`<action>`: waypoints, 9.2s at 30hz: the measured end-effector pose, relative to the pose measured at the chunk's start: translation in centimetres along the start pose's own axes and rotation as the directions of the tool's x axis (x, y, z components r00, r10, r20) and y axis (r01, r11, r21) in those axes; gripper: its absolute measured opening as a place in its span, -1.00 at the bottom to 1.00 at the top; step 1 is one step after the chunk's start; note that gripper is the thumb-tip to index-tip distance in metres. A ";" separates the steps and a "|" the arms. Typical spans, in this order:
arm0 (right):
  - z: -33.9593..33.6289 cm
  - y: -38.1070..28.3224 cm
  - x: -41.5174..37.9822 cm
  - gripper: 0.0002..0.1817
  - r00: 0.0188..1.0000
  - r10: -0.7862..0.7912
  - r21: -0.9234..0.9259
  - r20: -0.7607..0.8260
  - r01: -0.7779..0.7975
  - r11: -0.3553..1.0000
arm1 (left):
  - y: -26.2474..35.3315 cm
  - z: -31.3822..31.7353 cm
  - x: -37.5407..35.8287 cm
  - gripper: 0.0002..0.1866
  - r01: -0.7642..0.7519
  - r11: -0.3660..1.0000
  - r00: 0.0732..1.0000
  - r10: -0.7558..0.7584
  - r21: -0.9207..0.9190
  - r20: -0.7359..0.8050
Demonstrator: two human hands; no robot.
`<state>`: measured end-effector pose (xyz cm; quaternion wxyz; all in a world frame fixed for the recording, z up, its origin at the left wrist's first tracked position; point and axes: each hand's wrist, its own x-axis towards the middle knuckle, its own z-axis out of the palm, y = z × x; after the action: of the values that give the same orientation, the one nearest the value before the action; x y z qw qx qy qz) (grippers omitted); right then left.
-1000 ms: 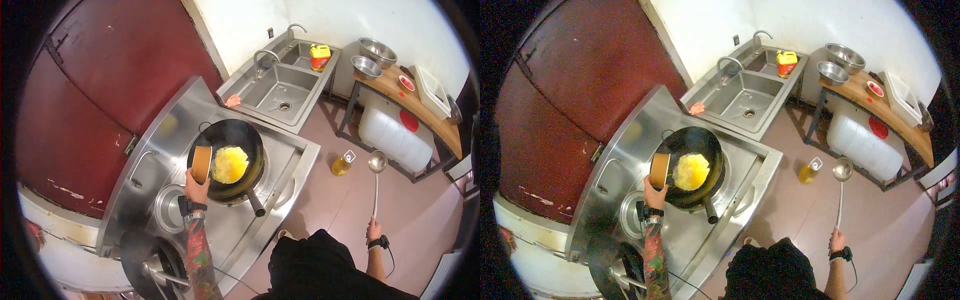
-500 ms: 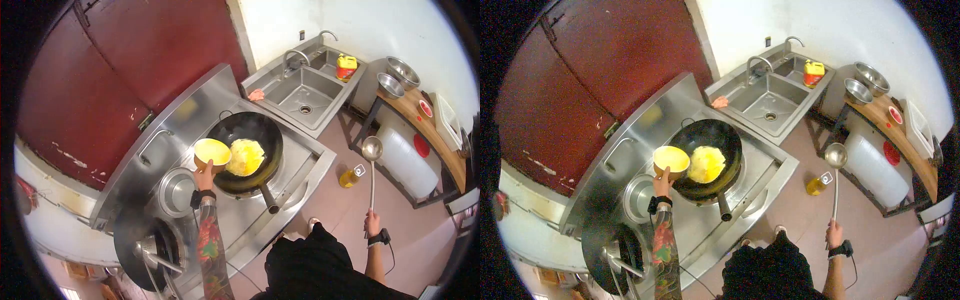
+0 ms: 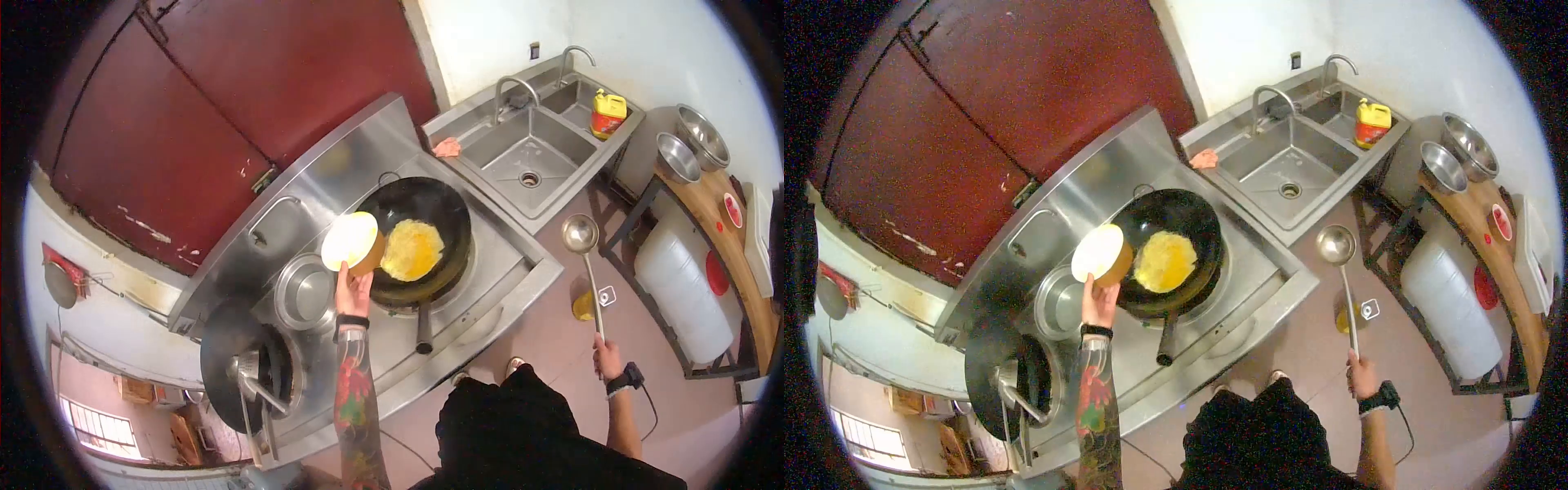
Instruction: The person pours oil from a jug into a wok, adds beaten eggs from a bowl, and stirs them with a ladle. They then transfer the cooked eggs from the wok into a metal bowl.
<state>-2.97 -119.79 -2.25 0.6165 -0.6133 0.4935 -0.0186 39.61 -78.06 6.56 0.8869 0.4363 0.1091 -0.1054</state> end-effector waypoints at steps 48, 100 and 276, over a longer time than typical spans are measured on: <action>13.6 -10.4 -6.2 -0.70 0.965 -0.245 0.019 0.095 0.245 0.969 | -13.8 -15.7 -19.3 -0.83 0.248 0.908 0.916 -0.333 -0.336 -0.224; 25.3 -24.9 0.0 -0.39 0.610 -0.442 -0.688 0.658 0.726 -0.021 | -34.0 -43.2 -39.3 -0.35 0.387 0.809 0.573 -0.586 -0.441 -0.573; 28.1 -28.7 9.1 -0.40 0.073 -0.516 -0.303 0.853 0.875 -0.378 | -42.5 -30.8 -38.7 -0.51 0.579 0.754 0.659 -0.208 0.311 -0.723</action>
<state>36.13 -111.88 7.90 0.0905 -0.9644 -0.2419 -0.0566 -12.44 -75.41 -32.65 0.5934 0.6295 0.4716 -0.1706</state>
